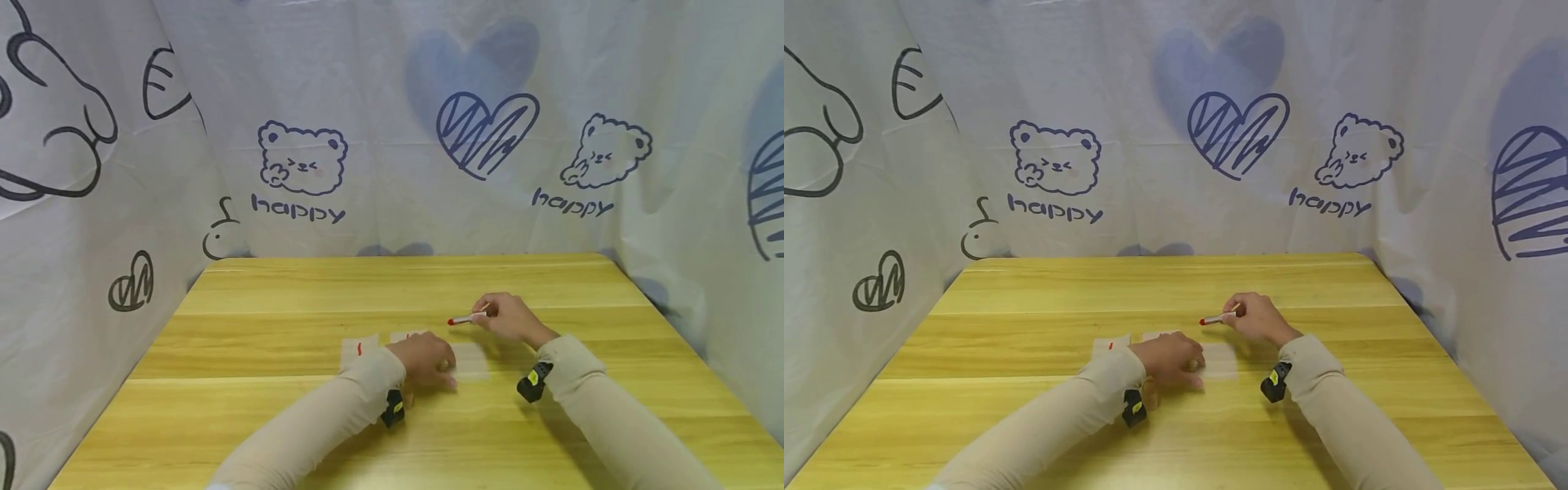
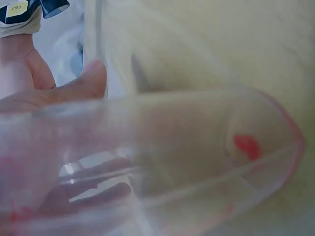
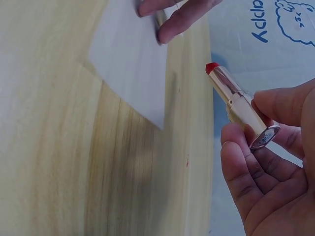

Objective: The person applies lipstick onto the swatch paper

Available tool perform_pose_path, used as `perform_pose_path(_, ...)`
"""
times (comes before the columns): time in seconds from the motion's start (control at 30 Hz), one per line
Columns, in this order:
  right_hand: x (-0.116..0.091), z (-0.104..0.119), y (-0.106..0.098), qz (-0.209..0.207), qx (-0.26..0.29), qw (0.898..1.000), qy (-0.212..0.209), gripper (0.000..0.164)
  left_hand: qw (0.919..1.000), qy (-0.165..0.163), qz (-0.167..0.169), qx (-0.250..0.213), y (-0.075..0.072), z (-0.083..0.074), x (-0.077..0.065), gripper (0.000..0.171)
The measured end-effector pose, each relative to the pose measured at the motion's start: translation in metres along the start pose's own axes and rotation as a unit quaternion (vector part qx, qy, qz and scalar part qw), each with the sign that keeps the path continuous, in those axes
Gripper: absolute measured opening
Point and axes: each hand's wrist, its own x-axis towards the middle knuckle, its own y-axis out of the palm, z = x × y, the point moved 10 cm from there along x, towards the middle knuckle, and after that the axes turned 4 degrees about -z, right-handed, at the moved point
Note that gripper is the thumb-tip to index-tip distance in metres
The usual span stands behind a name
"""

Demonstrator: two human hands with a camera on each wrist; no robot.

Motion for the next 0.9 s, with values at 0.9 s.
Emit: perform_pose_path(0.9, -0.001, -0.003, 0.01, 0.007, -0.012, 1.0, -0.012, 0.011, 0.9958, -0.086, 0.005, -0.031, -0.004, 0.031, 0.001, 0.045)
